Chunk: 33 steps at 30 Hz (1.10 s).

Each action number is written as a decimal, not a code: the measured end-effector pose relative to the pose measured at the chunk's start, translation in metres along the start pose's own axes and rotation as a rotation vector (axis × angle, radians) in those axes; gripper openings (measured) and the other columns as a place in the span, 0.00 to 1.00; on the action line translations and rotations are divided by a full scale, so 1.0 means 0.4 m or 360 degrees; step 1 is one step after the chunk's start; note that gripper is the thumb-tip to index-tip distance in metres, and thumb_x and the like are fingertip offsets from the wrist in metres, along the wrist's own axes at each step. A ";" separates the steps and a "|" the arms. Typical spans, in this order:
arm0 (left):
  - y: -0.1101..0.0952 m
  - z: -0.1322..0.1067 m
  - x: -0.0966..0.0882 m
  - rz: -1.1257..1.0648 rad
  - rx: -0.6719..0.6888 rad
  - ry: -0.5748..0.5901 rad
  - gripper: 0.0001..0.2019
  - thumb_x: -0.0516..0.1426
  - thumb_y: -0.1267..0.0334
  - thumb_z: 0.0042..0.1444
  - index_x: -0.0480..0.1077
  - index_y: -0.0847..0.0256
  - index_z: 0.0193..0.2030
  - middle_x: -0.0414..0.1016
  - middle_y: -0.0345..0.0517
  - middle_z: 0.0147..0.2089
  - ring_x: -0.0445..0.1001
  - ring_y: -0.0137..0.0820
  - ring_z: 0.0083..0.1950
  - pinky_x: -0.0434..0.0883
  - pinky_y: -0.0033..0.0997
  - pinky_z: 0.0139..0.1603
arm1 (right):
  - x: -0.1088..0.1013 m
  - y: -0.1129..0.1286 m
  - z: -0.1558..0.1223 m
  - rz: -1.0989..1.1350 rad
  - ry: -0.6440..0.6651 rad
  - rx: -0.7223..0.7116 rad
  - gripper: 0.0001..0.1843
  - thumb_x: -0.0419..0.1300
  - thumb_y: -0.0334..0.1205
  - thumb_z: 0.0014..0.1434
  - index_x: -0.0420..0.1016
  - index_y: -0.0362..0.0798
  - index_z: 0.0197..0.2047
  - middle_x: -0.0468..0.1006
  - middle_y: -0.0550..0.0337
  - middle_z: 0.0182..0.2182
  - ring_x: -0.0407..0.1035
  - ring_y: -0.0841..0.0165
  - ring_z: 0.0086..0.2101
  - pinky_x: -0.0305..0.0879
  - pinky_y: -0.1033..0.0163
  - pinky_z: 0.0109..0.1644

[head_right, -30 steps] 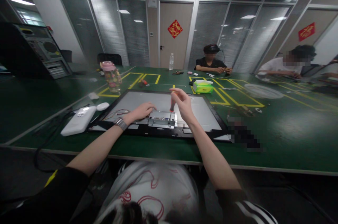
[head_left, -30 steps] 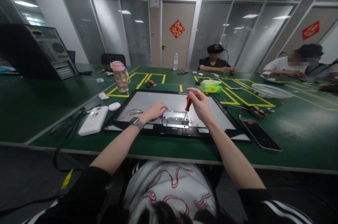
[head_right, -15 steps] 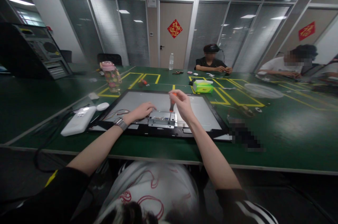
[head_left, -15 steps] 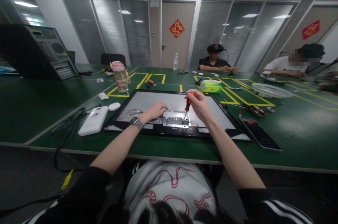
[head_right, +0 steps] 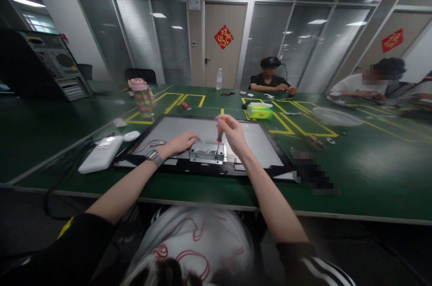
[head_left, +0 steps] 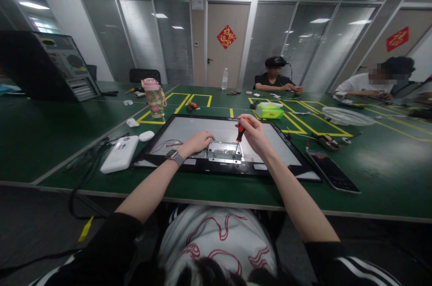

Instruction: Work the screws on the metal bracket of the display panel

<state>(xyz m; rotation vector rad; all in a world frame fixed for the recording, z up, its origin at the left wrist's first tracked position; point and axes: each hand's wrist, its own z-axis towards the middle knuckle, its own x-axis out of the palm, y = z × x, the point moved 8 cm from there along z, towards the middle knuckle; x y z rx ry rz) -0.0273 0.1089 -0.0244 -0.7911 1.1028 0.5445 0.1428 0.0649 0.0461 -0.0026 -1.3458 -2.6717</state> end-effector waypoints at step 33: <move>-0.001 0.000 0.000 0.0008 0.0028 -0.0025 0.18 0.44 0.68 0.60 0.74 0.62 0.46 0.74 0.50 0.44 0.71 0.35 0.46 0.67 0.33 0.53 | 0.014 0.032 -0.011 -0.0302 0.0017 -0.0173 0.14 0.68 0.43 0.49 0.74 0.53 0.40 0.72 0.61 0.36 0.67 0.68 0.36 0.67 0.62 0.42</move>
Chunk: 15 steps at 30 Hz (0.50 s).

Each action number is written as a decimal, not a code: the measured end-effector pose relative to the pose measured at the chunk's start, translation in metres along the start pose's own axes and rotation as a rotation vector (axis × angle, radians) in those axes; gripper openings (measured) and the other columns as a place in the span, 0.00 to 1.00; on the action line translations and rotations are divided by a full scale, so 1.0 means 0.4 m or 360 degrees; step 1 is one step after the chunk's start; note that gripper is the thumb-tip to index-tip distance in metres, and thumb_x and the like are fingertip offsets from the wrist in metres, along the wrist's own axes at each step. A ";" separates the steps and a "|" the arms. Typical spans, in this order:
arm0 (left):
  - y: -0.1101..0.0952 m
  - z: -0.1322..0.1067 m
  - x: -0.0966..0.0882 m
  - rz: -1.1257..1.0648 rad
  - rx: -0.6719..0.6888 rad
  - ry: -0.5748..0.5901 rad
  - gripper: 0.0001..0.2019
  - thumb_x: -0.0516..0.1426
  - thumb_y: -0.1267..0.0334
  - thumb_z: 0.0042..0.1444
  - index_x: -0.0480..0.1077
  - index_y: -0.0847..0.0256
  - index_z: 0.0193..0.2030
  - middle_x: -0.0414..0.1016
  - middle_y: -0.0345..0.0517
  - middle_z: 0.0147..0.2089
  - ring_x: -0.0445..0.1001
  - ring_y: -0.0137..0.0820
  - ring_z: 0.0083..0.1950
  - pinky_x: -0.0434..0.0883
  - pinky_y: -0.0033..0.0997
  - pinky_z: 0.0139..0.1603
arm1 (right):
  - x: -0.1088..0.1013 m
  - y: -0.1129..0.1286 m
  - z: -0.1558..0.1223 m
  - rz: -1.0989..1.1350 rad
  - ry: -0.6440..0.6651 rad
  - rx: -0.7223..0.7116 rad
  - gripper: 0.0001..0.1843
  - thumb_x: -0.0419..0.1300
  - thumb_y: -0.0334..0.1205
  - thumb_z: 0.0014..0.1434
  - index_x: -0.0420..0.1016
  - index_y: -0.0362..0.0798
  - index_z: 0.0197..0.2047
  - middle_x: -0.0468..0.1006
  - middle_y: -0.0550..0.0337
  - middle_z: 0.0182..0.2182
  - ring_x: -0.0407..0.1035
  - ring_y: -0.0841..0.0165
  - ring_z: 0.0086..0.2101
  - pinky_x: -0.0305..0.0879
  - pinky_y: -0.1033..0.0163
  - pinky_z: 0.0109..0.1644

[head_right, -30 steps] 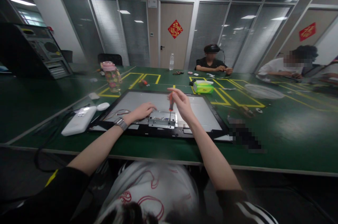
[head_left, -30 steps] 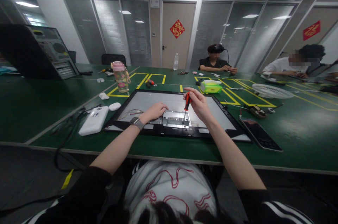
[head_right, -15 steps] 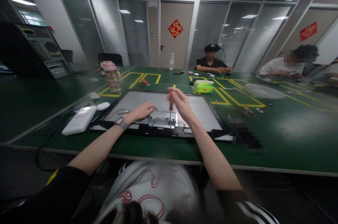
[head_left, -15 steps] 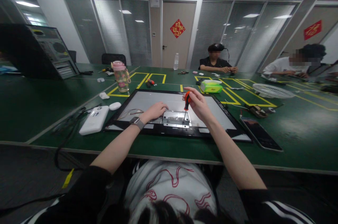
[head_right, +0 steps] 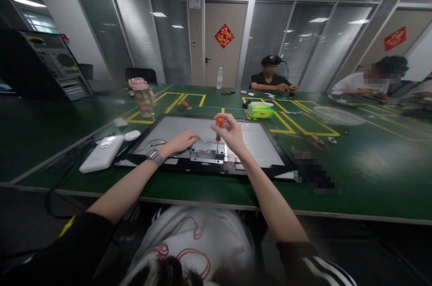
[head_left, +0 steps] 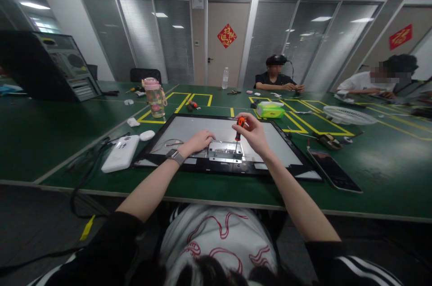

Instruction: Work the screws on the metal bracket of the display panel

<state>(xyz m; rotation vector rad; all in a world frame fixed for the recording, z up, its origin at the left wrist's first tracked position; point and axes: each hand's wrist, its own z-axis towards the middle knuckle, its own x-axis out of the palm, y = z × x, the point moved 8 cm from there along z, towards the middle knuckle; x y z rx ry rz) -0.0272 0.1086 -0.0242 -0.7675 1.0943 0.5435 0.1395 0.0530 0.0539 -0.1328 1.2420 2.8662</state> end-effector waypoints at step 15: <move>0.007 0.004 0.005 -0.0005 0.0001 -0.0001 0.18 0.44 0.68 0.60 0.74 0.63 0.46 0.74 0.51 0.44 0.71 0.36 0.48 0.66 0.34 0.53 | -0.017 0.005 0.000 -0.0247 -0.0115 -0.0122 0.10 0.63 0.43 0.54 0.75 0.51 0.41 0.73 0.60 0.35 0.69 0.69 0.33 0.67 0.62 0.40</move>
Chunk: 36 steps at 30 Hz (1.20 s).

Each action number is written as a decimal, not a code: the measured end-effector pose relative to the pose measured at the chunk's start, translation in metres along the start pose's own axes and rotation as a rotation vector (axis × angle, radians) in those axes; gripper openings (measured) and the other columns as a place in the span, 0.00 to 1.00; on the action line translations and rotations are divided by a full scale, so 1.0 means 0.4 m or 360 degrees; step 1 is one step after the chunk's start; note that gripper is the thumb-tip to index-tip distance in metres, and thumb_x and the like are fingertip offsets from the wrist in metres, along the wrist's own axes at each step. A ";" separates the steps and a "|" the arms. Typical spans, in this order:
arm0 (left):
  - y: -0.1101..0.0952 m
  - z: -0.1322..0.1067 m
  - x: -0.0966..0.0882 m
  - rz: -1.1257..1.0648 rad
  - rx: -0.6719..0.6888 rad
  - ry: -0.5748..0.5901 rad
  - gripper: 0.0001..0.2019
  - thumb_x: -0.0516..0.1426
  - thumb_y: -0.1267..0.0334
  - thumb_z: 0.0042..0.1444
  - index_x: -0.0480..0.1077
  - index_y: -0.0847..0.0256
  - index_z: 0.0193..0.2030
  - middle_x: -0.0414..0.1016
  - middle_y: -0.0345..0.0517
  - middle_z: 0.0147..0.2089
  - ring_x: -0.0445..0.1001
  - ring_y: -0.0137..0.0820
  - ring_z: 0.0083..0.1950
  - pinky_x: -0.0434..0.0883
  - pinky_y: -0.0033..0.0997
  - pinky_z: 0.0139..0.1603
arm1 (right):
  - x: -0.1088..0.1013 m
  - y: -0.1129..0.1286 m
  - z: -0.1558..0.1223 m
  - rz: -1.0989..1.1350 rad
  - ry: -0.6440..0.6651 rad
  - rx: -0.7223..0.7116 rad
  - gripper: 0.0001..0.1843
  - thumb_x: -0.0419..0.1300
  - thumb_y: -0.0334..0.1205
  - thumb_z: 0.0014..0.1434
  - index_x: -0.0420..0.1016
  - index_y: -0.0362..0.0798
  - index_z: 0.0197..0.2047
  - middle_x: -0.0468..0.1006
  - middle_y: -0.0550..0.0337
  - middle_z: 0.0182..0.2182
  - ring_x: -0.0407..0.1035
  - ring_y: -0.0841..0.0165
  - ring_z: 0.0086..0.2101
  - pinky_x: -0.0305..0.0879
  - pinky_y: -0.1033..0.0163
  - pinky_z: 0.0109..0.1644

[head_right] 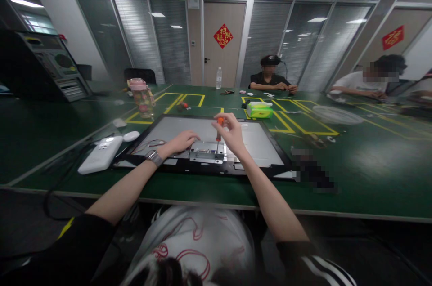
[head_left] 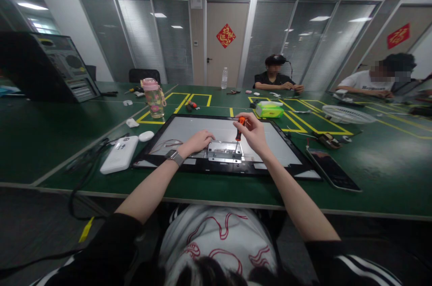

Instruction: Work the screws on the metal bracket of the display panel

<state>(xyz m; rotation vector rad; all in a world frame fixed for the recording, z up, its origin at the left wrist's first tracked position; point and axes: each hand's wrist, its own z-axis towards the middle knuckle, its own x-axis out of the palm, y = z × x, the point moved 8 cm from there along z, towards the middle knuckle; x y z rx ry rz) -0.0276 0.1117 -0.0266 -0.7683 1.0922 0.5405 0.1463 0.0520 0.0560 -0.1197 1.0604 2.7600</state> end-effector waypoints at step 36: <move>0.001 -0.003 0.001 0.0006 0.0004 0.0009 0.18 0.44 0.67 0.61 0.74 0.63 0.47 0.73 0.50 0.44 0.71 0.35 0.47 0.66 0.34 0.53 | 0.009 -0.028 -0.001 0.0411 0.0083 0.0201 0.10 0.61 0.48 0.57 0.74 0.52 0.40 0.72 0.63 0.30 0.69 0.70 0.31 0.67 0.63 0.38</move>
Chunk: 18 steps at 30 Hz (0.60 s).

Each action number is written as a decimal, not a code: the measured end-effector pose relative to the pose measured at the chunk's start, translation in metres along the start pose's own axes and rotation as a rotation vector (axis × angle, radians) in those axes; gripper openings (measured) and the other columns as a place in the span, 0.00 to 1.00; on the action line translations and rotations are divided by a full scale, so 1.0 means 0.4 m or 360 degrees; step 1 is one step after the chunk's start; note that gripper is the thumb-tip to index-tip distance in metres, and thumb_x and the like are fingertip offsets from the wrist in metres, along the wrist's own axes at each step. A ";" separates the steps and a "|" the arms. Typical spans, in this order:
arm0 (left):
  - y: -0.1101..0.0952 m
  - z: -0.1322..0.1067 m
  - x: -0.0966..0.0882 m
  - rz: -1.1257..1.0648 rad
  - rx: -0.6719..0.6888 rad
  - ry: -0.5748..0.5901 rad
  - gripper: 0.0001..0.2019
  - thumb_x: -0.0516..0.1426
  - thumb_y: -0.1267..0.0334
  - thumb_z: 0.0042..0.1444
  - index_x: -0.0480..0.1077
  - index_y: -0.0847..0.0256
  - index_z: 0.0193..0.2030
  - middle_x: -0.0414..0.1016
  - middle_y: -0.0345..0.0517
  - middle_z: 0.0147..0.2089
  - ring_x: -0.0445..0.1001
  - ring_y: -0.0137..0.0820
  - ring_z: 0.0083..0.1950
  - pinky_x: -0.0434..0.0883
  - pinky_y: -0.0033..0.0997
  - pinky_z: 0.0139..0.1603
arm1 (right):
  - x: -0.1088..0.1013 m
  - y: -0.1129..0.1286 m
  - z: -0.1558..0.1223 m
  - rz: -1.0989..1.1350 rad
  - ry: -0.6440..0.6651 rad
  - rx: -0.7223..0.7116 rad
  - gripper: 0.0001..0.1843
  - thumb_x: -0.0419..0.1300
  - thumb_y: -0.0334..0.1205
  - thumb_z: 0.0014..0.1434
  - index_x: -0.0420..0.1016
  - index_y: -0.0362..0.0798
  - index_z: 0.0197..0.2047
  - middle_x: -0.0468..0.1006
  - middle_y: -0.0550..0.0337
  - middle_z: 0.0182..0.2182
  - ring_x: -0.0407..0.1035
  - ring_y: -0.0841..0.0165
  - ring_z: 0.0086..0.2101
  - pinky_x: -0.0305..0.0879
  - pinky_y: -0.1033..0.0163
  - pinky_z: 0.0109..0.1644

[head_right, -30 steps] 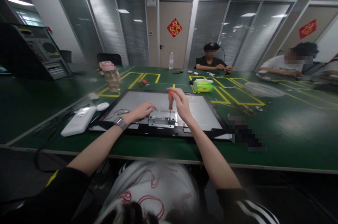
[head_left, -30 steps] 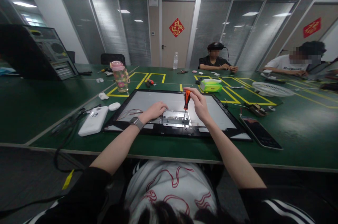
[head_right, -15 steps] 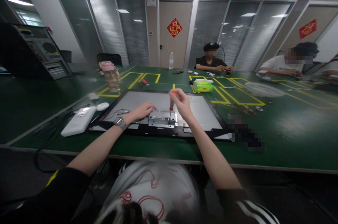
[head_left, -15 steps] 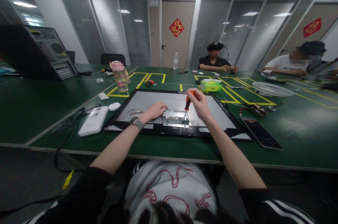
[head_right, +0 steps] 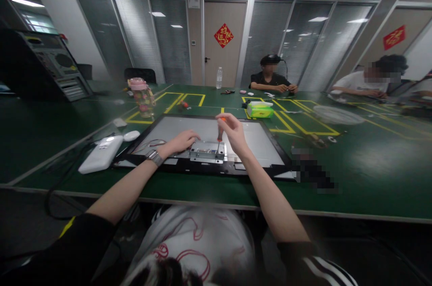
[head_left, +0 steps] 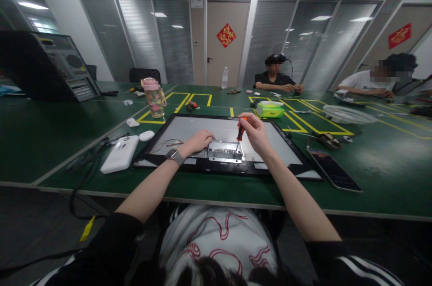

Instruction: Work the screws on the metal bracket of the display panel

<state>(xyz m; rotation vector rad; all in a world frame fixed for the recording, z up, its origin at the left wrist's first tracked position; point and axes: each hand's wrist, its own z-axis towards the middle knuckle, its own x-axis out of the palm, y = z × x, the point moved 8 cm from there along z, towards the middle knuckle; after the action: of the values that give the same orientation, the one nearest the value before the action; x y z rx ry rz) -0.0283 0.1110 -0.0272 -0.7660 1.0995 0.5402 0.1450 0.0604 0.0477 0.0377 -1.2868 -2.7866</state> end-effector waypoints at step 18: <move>-0.004 0.001 -0.004 0.0005 -0.0013 0.0004 0.18 0.44 0.67 0.61 0.74 0.63 0.47 0.74 0.50 0.43 0.71 0.35 0.47 0.67 0.34 0.53 | -0.007 0.039 -0.007 -0.0345 -0.0117 -0.0148 0.09 0.63 0.43 0.54 0.75 0.52 0.39 0.72 0.59 0.37 0.69 0.67 0.37 0.67 0.60 0.43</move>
<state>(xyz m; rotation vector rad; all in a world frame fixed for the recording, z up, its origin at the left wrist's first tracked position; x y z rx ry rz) -0.0275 0.1104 -0.0254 -0.7724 1.1014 0.5466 0.1486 0.0485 0.0577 0.0741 -1.2352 -3.0550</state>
